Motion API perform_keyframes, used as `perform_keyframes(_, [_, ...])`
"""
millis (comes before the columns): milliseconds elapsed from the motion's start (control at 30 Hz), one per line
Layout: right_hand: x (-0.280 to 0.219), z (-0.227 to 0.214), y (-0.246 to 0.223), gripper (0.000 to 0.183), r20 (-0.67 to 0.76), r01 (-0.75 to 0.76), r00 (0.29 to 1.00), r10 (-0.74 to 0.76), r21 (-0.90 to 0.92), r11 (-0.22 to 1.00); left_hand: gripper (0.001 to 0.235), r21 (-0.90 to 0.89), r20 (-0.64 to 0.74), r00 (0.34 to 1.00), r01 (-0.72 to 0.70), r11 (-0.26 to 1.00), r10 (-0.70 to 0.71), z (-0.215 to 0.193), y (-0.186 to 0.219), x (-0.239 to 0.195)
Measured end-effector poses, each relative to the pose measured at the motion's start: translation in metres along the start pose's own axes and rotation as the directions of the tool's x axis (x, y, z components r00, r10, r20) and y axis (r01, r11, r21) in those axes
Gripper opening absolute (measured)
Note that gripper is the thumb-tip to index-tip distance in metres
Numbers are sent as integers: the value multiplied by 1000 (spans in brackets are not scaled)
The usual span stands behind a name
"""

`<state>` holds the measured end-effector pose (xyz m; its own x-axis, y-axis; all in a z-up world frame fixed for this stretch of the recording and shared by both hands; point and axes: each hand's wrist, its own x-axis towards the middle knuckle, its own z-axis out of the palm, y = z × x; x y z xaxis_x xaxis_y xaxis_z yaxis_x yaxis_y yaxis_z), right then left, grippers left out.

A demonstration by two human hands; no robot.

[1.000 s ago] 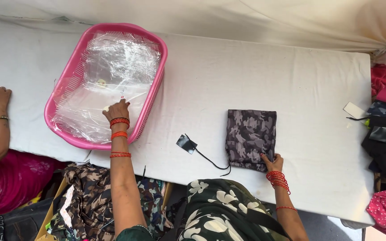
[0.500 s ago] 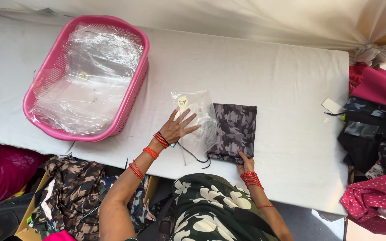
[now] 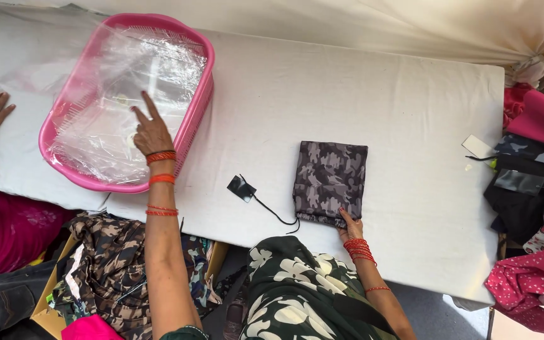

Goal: The person folds a pair of camouflage-patterned pants on a white table, smoothing and aligning the fabric. They then place the folded pants into a clear plastic bag, seal it, and set the packaged item aside on the table.

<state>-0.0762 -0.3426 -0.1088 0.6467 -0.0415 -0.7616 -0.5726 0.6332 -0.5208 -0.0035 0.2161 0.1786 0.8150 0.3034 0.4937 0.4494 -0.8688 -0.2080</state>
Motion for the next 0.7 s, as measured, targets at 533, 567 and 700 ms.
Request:
perform_keyframes(533, [-11, 16, -6, 76, -82, 54, 995, -55, -19, 998, 55, -64, 674, 739, 47, 997, 8, 127, -71, 21])
perform_keyframes(567, [-13, 14, -5, 76, -106, 58, 993, -60, -25, 998, 59, -200, 671, 741, 169, 965, 9, 122, -70, 25])
perform_keyframes(700, [-13, 17, -5, 74, -102, 72, 992, -72, -5, 997, 88, -194, 783, 622, 280, 940, -24, 109, -48, 40])
